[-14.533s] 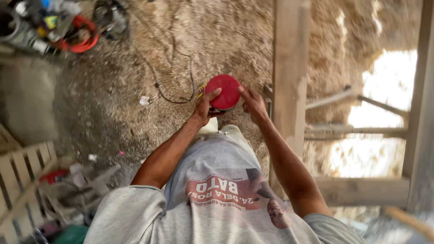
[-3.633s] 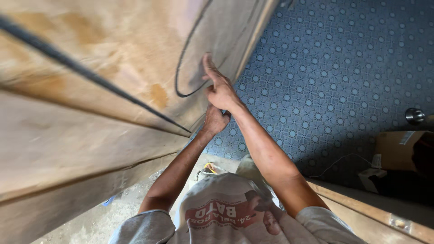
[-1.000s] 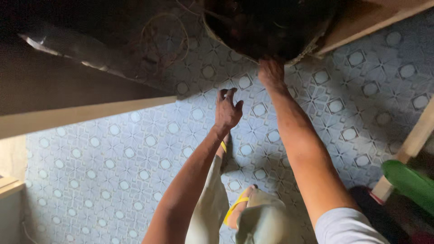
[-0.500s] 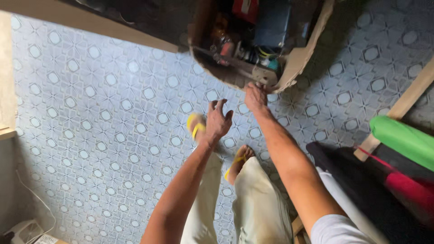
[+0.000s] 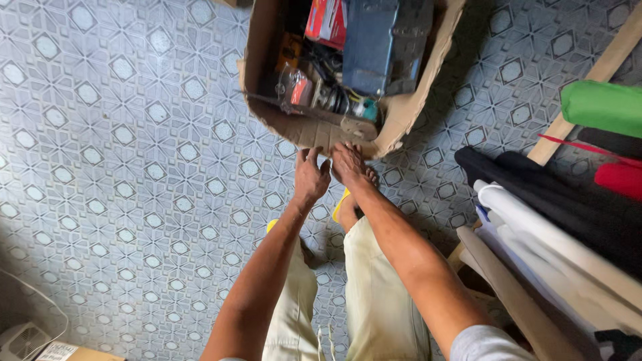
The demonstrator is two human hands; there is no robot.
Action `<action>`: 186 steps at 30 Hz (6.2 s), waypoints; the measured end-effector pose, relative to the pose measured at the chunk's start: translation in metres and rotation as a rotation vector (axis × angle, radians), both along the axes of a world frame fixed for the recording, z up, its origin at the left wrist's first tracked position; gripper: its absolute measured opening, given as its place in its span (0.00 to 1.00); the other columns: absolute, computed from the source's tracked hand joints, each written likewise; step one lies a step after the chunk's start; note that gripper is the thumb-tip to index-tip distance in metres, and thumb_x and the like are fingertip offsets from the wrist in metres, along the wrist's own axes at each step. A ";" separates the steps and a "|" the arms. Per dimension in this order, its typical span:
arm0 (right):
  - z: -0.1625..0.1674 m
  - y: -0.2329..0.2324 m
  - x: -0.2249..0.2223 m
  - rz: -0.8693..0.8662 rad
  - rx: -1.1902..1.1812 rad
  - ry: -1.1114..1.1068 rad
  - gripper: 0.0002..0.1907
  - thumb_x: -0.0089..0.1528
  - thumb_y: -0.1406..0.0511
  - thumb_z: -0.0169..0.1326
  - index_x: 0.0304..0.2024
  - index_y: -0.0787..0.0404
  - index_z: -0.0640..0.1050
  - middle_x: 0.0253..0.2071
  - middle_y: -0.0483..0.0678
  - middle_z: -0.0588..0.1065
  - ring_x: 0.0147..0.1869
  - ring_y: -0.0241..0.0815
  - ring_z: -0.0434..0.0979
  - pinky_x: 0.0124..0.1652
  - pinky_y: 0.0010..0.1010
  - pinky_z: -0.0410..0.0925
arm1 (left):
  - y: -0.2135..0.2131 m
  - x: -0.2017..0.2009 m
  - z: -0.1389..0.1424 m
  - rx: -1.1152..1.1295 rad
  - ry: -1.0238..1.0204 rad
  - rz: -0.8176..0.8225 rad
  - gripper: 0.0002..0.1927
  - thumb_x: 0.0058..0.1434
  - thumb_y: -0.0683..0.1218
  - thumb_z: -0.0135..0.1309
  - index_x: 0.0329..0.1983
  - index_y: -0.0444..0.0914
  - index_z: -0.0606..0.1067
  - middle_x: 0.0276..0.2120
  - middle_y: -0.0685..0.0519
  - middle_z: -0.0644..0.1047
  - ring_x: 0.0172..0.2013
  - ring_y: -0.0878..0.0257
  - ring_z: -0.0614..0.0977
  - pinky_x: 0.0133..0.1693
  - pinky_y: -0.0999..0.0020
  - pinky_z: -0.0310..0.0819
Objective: The person adjusts a wood router on a workbench, opens a red-lidded container, walks to another room to retrieve a box of router bits, and returns. They fit a bit into the router, tighten it with a wrench, and position the router on a wooden beam.
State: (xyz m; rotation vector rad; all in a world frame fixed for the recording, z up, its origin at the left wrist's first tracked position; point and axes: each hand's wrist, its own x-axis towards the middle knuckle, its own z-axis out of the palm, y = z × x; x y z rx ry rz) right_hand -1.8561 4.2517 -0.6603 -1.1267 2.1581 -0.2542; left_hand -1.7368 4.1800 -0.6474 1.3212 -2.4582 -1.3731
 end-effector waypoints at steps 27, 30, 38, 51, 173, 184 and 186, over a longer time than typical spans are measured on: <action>0.034 -0.111 -0.073 0.080 0.000 -0.160 0.46 0.45 0.60 0.74 0.62 0.59 0.67 0.63 0.60 0.68 0.69 0.63 0.65 0.63 0.51 0.63 | -0.068 -0.024 0.011 0.164 0.051 0.098 0.17 0.62 0.45 0.56 0.53 0.38 0.76 0.46 0.41 0.77 0.43 0.44 0.82 0.47 0.54 0.77; 0.042 -0.089 -0.078 0.069 -0.209 -0.171 0.48 0.43 0.62 0.73 0.64 0.63 0.66 0.64 0.61 0.68 0.69 0.64 0.66 0.64 0.48 0.65 | -0.067 -0.021 0.021 0.100 0.056 0.089 0.15 0.62 0.45 0.57 0.52 0.37 0.76 0.45 0.40 0.77 0.43 0.44 0.82 0.46 0.54 0.77; 0.088 -0.032 -0.082 -0.111 -0.515 0.010 0.48 0.46 0.64 0.72 0.65 0.66 0.65 0.66 0.64 0.66 0.69 0.66 0.66 0.65 0.51 0.63 | -0.043 -0.027 0.076 0.188 0.024 0.100 0.17 0.63 0.45 0.56 0.56 0.39 0.75 0.45 0.40 0.75 0.38 0.48 0.83 0.45 0.54 0.77; 0.352 -0.013 -0.089 -0.460 -0.777 -0.389 0.45 0.50 0.60 0.73 0.65 0.65 0.67 0.60 0.54 0.74 0.63 0.49 0.76 0.62 0.39 0.70 | -0.063 -0.073 0.315 0.035 0.267 -0.157 0.56 0.39 0.50 0.79 0.69 0.35 0.60 0.59 0.36 0.69 0.57 0.38 0.73 0.58 0.53 0.68; 0.750 -2.024 0.712 0.860 -0.598 -0.631 0.28 0.64 0.60 0.62 0.62 0.66 0.73 0.50 0.52 0.78 0.48 0.42 0.80 0.44 0.33 0.75 | -1.910 0.781 0.707 0.216 1.743 0.994 0.19 0.62 0.49 0.62 0.51 0.32 0.77 0.44 0.45 0.83 0.44 0.56 0.85 0.49 0.55 0.83; 0.715 -2.308 0.844 1.031 -0.992 -0.409 0.25 0.64 0.62 0.68 0.56 0.66 0.73 0.49 0.54 0.72 0.49 0.51 0.78 0.49 0.40 0.73 | -2.251 0.916 0.641 -0.225 1.587 1.331 0.22 0.58 0.46 0.70 0.52 0.37 0.75 0.46 0.51 0.79 0.45 0.62 0.81 0.47 0.62 0.78; 0.716 -2.365 0.864 0.990 -1.006 -0.371 0.24 0.65 0.63 0.68 0.57 0.66 0.72 0.49 0.54 0.71 0.49 0.50 0.77 0.49 0.40 0.73 | -2.308 0.933 0.651 -0.229 1.440 1.425 0.23 0.57 0.48 0.70 0.52 0.38 0.75 0.45 0.52 0.78 0.42 0.64 0.79 0.42 0.65 0.75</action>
